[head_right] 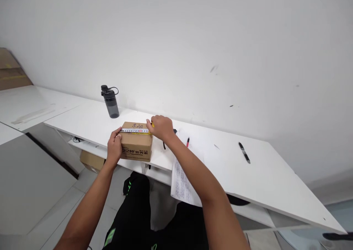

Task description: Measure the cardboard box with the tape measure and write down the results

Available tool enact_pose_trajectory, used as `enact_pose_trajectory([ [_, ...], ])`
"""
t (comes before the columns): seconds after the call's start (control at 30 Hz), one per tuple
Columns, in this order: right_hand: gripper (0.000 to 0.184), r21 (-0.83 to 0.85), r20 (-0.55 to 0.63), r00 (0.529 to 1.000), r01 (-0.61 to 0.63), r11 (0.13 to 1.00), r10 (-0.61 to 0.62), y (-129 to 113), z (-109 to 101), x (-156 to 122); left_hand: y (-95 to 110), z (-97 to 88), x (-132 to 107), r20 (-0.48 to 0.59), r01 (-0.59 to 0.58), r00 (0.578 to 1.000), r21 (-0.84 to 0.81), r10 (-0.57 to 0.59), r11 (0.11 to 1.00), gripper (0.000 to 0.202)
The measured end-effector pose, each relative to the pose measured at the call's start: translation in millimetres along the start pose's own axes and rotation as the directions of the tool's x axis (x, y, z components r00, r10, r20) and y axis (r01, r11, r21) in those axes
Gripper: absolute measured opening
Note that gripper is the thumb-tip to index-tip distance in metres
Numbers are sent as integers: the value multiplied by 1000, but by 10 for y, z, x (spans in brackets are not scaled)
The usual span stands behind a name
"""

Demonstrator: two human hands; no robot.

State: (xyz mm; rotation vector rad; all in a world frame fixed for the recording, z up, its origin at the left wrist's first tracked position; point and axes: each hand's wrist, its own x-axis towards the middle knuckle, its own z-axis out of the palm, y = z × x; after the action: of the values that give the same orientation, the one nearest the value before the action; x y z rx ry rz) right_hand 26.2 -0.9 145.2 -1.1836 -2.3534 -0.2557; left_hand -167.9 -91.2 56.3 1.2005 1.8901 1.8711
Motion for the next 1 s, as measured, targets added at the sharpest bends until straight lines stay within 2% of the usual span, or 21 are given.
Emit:
enact_pose_trajectory([
  [0.17,43,110,8,996,85,990,-87,-644,172,357,-4,5,16,22,8,1000,1,-8,1000,42],
  [0.3,44,175,8,997,79,981,-81,-1169,312,562,-12,-56,12,32,-13,999,-53,14,998,50],
  [0.43,41,185,-49,981,192,964,-187,-1439,366,601,-20,-147,5,21,-58,998,-101,61,993,54],
  [0.53,41,205,-90,973,227,952,-212,-1425,383,548,-28,-173,-2,-6,-67,998,-18,67,998,53],
  [0.63,43,229,-134,979,181,957,-153,-1267,387,469,-30,-128,-8,-24,-58,998,36,59,998,54],
  [0.77,41,251,-214,974,123,960,-68,-1068,377,417,-10,28,-6,-44,-65,997,-20,64,998,56],
  [0.87,45,279,-218,967,190,942,-130,-1040,406,493,12,165,43,-130,-57,991,-111,42,992,51],
  [1.0,51,387,-294,956,112,916,8,-1056,376,676,105,360,216,-223,-90,974,-180,48,980,38],
])
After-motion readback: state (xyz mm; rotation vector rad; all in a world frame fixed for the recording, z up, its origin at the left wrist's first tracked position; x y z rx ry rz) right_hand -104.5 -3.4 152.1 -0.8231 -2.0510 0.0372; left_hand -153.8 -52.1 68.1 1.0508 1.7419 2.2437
